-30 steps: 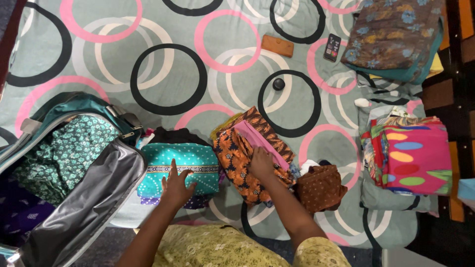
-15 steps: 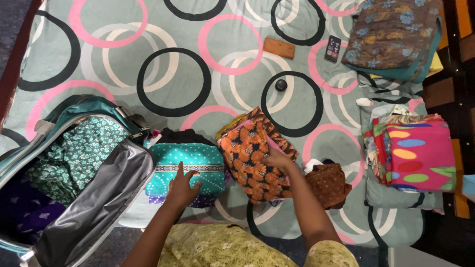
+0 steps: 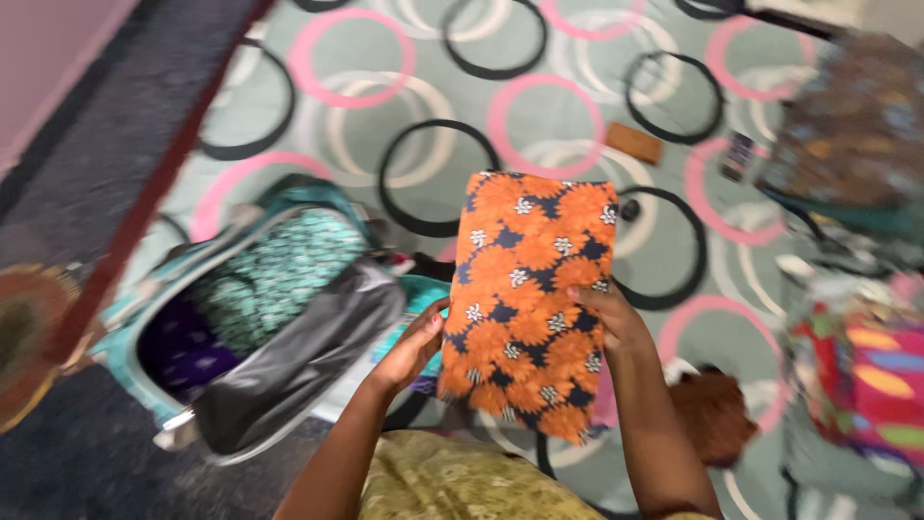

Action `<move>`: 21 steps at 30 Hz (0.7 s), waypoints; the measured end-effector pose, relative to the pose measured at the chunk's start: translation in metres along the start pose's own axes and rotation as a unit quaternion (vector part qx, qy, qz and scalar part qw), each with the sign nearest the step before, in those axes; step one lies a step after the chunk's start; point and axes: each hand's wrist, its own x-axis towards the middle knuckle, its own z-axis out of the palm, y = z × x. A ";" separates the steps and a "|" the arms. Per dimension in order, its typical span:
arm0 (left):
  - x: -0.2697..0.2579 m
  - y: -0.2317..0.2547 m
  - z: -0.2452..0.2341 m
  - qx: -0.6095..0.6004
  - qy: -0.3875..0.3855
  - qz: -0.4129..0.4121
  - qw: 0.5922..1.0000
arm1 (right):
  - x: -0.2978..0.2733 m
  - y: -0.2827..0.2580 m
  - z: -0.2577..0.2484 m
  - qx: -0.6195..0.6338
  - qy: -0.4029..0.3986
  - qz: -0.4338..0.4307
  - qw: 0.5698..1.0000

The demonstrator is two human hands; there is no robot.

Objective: The person places clothes and small fabric items one at a time into a duffel bag on a bed.

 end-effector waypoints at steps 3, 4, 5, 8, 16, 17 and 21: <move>-0.033 0.012 -0.033 -0.177 -0.009 0.001 0.984 | 0.020 0.016 0.047 0.033 0.015 0.020 0.999; -0.043 0.014 -0.045 -0.234 -0.009 -0.007 0.972 | 0.029 0.024 0.066 0.043 0.036 0.058 0.997; -0.055 0.018 -0.057 -0.326 -0.078 0.013 0.942 | 0.039 0.031 0.085 0.051 0.057 0.096 0.992; -0.093 0.029 -0.084 -0.499 -0.102 0.074 0.857 | 0.056 0.069 0.148 0.143 -0.007 0.164 0.976; -0.147 -0.003 -0.180 -0.513 0.181 0.271 0.794 | 0.112 0.182 0.264 0.143 0.015 0.162 0.976; -0.153 -0.004 -0.187 -0.455 0.248 0.333 0.787 | 0.121 0.195 0.273 0.151 0.011 0.157 0.976; -0.178 0.013 -0.207 -0.455 0.320 0.365 0.747 | 0.162 0.248 0.300 0.142 0.027 0.176 0.974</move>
